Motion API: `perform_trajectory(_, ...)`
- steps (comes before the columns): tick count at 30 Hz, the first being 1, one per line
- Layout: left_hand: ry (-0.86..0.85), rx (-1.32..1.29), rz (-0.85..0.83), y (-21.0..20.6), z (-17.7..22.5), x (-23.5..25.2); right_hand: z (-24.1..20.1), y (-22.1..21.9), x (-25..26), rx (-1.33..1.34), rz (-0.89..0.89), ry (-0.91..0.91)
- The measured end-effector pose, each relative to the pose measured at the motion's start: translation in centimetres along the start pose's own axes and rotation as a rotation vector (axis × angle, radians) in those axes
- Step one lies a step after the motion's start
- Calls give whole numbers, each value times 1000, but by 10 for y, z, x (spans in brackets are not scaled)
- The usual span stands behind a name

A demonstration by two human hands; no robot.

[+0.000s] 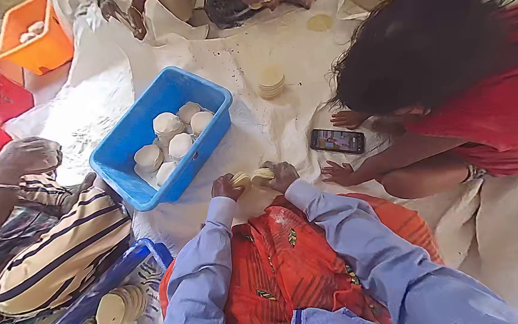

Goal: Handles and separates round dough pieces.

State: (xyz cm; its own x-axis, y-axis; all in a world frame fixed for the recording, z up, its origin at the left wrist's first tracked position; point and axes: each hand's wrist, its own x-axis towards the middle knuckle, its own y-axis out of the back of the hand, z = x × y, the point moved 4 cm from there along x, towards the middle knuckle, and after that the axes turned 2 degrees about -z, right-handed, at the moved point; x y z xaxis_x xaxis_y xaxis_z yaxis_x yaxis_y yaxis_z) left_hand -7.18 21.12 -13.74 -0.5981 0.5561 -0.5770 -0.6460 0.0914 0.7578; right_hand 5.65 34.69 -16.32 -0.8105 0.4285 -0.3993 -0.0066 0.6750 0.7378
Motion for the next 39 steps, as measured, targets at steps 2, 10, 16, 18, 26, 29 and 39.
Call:
perform_trajectory(2,16,65,-42,-9,1,13,1,-11,12,-73,-59,-21)
perform_trajectory(10,-3,89,-60,-13,-2,18,1,-12,11,-55,-51,-9)
perform_trajectory(16,-53,0,18,3,1,1,-1,1,1,35,38,7)
perform_trajectory(18,-34,48,-26,-9,-1,18,1,-14,16,-19,-20,12)
perform_trajectory(26,-62,-10,10,-8,2,14,0,-13,13,-36,-42,17)
perform_trajectory(29,-93,3,3,-7,0,13,1,-10,10,15,20,85)
perform_trajectory(39,-180,-181,101,0,-2,5,1,2,-2,148,119,101)
